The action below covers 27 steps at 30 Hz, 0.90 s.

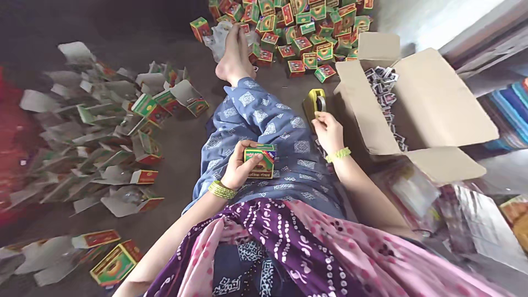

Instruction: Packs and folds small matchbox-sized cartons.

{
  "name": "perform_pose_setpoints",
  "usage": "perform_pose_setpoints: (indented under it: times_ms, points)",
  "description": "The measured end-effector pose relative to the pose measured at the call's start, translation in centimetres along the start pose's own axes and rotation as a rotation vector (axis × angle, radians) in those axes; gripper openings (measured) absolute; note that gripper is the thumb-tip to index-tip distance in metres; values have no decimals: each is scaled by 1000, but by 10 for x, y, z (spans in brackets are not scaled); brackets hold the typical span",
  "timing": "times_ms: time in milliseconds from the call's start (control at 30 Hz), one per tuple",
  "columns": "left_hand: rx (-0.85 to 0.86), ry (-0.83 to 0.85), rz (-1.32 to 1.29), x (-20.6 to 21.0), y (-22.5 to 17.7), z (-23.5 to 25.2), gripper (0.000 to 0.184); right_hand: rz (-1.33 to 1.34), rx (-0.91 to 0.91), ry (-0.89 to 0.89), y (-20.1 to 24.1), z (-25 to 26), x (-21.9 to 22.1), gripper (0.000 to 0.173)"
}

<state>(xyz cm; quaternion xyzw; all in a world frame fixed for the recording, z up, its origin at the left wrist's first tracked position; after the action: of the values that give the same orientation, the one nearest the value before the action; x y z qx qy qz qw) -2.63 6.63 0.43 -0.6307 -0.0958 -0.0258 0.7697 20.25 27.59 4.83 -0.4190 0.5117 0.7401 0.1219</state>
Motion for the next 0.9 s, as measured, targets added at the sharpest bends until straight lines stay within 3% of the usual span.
perform_pose_setpoints:
  times_ms: [67,167,300,467,567,700,900]
  points:
    - [25,20,33,2,-2,1,33,-174,200,-64,-51,24,-15,38]
    - [54,25,47,2,-3,2,29,-264,425,23,-108,45,-15,46]
    - [48,8,66,-1,-2,4,27,-133,436,125,-150,67,-1,42]
    - [55,12,50,0,-2,6,26,34,435,164,-163,82,2,42]
    - [57,12,50,0,-2,7,26,155,472,111,-166,82,-1,49]
    - [53,10,55,0,-2,6,26,346,539,20,-149,68,-12,45]
    - [69,10,38,-1,-1,5,26,329,694,26,-143,27,-17,36]
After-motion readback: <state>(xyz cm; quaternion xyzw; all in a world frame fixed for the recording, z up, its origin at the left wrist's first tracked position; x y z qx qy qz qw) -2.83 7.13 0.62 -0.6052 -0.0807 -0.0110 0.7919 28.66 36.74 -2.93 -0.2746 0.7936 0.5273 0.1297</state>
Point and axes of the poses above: each hand's wrist, its own z-axis towards the middle knuckle, its own x-axis out of the palm, y = z × x, the point moved 8 cm from there along z, towards the middle knuckle, and after that the axes turned 10 degrees about y, right-handed, at the moved point
